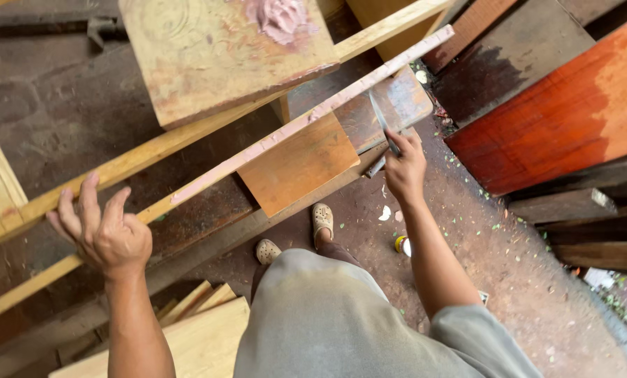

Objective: The person applies pink wood filler to a wooden frame using a putty knife. They spread the filler along the edges and joints of the frame, smoothing it into the gaps. The person repeatedly scoops filler from a board and applies it to different sections of the frame.

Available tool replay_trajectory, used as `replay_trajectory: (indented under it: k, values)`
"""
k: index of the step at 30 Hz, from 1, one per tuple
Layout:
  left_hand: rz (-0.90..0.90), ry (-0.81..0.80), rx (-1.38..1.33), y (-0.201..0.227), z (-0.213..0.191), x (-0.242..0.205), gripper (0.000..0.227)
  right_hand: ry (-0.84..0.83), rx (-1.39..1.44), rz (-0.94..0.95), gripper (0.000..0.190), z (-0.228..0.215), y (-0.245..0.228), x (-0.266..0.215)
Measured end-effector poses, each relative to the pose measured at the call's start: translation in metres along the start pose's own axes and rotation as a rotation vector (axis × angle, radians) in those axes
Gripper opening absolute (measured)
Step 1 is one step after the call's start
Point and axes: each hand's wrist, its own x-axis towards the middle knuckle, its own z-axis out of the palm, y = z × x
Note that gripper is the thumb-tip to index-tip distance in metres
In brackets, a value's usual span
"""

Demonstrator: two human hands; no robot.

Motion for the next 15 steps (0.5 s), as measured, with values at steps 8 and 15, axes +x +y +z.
replay_trajectory:
  k: [8, 15]
  values:
    - [-0.036, -0.005, -0.019, 0.013, -0.009, 0.0, 0.046, 0.0, -0.11, -0.077, 0.02, -0.053, -0.035, 0.035]
    - [-0.046, 0.004, -0.034, 0.019, -0.014, -0.002, 0.042, -0.179, -0.164, -0.135, 0.024, -0.03, -0.1, -0.013]
